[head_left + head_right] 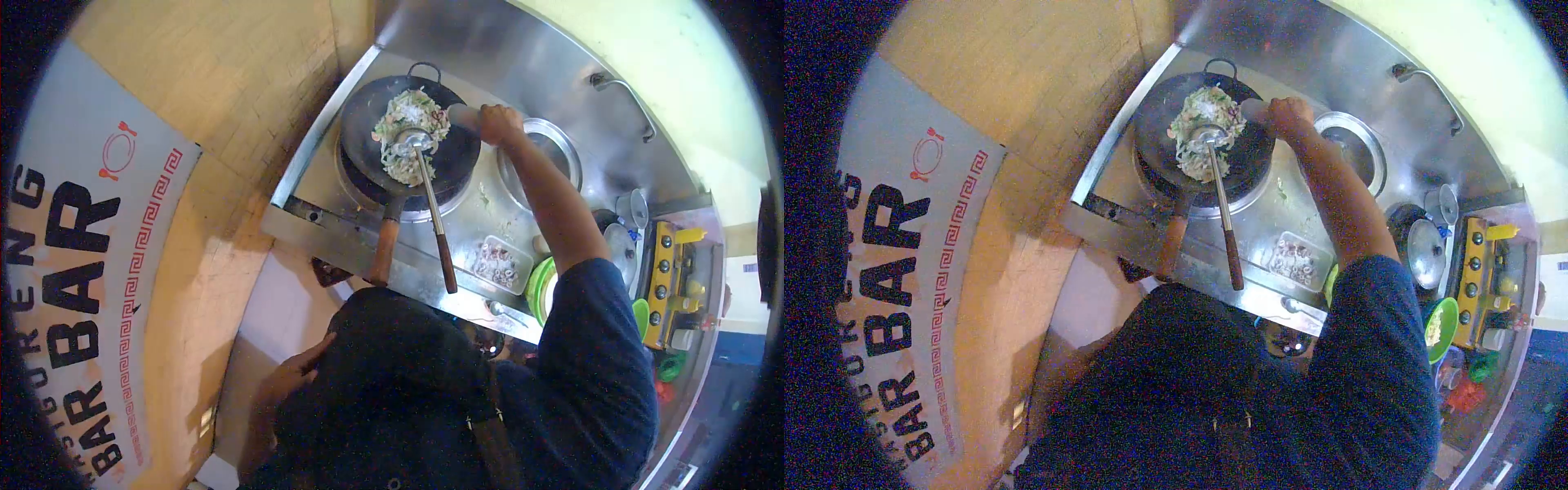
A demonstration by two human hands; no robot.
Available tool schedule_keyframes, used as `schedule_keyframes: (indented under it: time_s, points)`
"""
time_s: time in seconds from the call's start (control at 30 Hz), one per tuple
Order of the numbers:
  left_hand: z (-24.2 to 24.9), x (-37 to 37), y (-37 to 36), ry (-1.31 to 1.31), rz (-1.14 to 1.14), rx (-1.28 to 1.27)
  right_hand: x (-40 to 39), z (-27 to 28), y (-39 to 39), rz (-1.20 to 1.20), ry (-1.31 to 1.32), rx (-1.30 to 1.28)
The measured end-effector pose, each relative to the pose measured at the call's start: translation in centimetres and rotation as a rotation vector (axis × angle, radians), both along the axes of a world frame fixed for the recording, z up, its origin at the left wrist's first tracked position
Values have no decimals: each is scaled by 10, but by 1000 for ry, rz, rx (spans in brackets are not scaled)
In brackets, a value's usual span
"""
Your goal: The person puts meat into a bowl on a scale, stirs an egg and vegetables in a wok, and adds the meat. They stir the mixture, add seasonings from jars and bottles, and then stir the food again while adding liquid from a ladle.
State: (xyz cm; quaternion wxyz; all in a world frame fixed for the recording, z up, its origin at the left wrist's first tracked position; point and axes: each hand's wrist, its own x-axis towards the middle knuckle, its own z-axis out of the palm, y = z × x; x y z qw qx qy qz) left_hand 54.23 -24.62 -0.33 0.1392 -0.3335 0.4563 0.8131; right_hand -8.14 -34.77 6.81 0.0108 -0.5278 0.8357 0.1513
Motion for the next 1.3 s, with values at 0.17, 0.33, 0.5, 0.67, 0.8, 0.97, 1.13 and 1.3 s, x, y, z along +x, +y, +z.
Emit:
schedule_keyframes:
  time_s: [0.17, 0.33, 0.5, 0.67, 0.8, 0.97, 1.13, 1.3]
  points:
    - [-8, 13, -14, -22, -60, -22, 11, 3, 6, -11, 20, -56]
    - [-44, 48, -22, -216, -151, -238, 9, -12, 6, -20, 5, -27]
    - [-95, 108, -12, -667, -503, -681, 16, -4, 6, -157, -37, -69]
    - [-144, 179, 16, -640, 294, -285, 28, 2, 6, -174, -17, -91]
    - [-195, 236, 39, -914, 509, -165, 28, -3, 3, -187, -29, -142]
    - [-207, 234, 36, -807, 487, -234, 38, 8, 2, -243, -39, -140]
    - [-207, 221, 10, -653, 411, -393, 42, 3, 8, -275, -10, -162]
    - [-241, 251, -6, -484, 337, -431, 39, -8, 17, -202, 55, -167]
